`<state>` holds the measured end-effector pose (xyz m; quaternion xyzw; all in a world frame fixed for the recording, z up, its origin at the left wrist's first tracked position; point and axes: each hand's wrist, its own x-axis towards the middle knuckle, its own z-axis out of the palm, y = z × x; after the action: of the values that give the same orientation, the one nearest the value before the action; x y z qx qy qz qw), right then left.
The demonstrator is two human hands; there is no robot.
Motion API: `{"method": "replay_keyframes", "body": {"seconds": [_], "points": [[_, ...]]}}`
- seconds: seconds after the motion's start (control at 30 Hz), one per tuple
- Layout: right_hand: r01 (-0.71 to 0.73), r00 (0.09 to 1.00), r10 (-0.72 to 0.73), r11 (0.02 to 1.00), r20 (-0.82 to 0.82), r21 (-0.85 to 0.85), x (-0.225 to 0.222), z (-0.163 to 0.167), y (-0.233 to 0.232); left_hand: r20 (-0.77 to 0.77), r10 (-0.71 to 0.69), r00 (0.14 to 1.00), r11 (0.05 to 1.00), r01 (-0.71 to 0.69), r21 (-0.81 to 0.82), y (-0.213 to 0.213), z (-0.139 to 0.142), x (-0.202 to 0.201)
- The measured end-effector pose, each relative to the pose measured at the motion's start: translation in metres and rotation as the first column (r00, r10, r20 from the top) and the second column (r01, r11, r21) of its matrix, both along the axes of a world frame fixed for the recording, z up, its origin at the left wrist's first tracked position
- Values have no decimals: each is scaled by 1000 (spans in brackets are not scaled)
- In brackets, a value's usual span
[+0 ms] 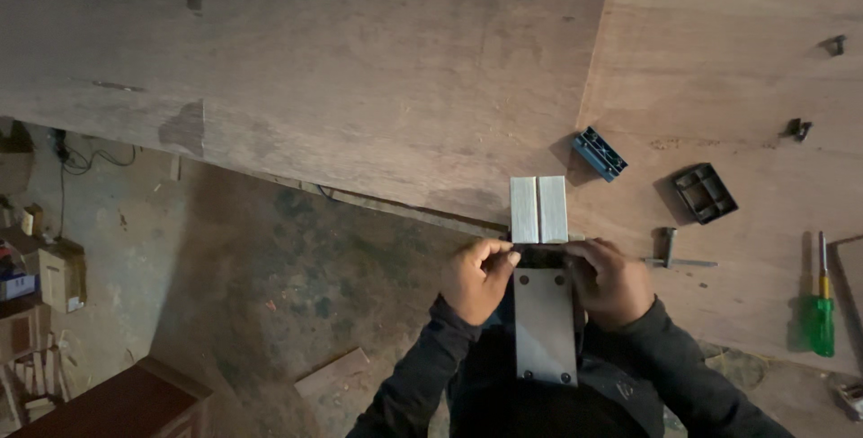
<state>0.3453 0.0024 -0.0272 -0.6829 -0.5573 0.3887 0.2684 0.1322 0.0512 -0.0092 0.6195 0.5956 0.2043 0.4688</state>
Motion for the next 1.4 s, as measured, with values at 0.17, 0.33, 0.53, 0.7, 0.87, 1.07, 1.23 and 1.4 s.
{"method": "replay_keyframes", "body": {"seconds": [0.17, 0.33, 0.53, 0.7, 0.87, 1.07, 1.23, 1.4], "points": [[19, 999, -20, 999, 41, 27, -6, -1, 1, -59, -2, 998, 994, 8, 111, -4, 0, 2], [-16, 994, 3, 993, 110, 120, -8, -3, 1, -139, -16, 990, 985, 39, 167, -3, 0, 3], [-29, 986, 10, 993, 166, 115, -9, -2, 6, -132, 78, 988, 992, -64, 104, -4, -6, 9], [28, 989, -39, 997, 144, 77, -13, 1, 8, -88, 129, 988, 992, -129, 1, -4, -18, 9], [101, 992, -111, 986, 68, 129, -12, -7, 0, -70, 104, 992, 994, -102, 29, -10, -25, 3], [190, 982, -186, 944, -38, 272, -1, -15, -40, -107, 50, 993, 950, -14, 312, -29, -10, -4], [103, 987, -134, 953, 92, 285, -15, -14, -60, -189, -67, 980, 879, 147, 453, -40, 7, -3], [39, 976, -86, 972, 199, 232, -22, -5, -57, -254, -105, 962, 868, 213, 448, -42, 13, -1]]}}
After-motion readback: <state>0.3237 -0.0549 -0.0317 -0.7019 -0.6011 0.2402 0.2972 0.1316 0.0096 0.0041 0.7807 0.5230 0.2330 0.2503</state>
